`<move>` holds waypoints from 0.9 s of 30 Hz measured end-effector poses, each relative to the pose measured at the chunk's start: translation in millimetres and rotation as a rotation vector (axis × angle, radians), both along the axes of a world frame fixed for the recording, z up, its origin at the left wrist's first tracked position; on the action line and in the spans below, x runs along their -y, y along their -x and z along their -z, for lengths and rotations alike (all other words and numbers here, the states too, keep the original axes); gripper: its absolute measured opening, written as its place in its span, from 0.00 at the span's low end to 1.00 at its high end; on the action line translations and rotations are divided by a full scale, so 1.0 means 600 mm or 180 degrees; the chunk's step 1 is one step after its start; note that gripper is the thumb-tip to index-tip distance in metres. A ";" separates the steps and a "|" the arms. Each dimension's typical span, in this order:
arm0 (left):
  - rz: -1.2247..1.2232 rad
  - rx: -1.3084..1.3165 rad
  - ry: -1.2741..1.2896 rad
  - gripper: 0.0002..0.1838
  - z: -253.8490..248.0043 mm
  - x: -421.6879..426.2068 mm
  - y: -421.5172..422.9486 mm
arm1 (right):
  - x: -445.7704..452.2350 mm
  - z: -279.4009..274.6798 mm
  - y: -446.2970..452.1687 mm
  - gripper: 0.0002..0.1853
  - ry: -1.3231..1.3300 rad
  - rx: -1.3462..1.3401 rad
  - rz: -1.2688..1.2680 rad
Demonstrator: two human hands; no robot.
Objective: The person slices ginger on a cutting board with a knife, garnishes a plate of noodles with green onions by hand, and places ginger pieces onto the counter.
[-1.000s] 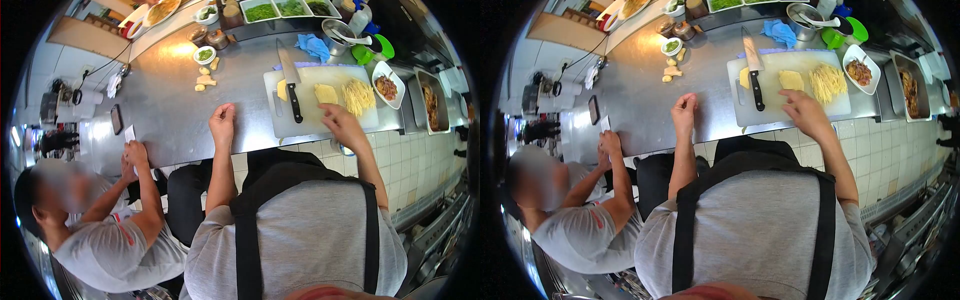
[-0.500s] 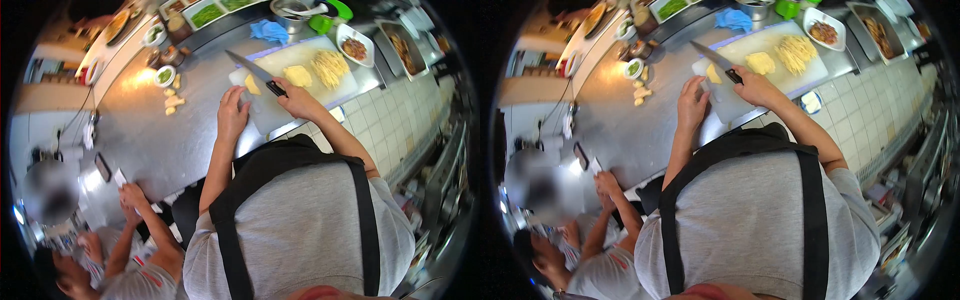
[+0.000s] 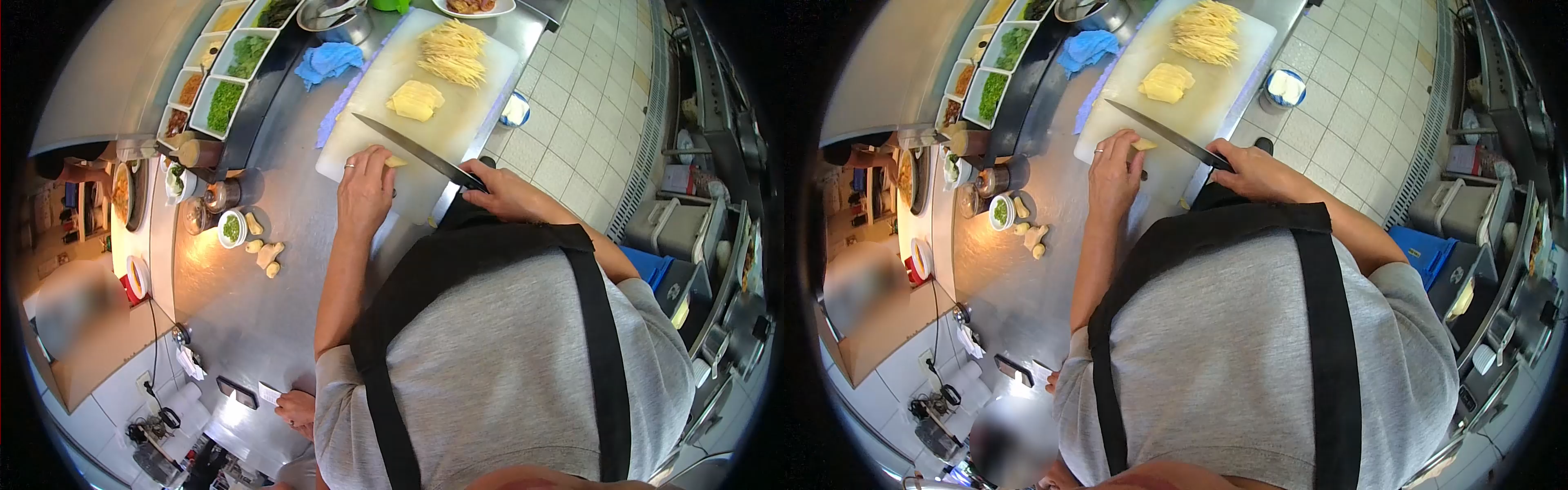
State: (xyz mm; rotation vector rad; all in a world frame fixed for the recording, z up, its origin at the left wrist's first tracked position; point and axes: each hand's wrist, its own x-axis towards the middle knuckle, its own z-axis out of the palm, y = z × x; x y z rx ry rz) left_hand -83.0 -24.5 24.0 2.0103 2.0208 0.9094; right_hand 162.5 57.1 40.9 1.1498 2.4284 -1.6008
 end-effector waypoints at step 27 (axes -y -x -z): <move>0.0325 -0.0947 0.0333 0.05 -0.008 -0.173 -0.085 | -0.161 -0.004 -0.114 0.19 -0.0843 -0.0537 0.1291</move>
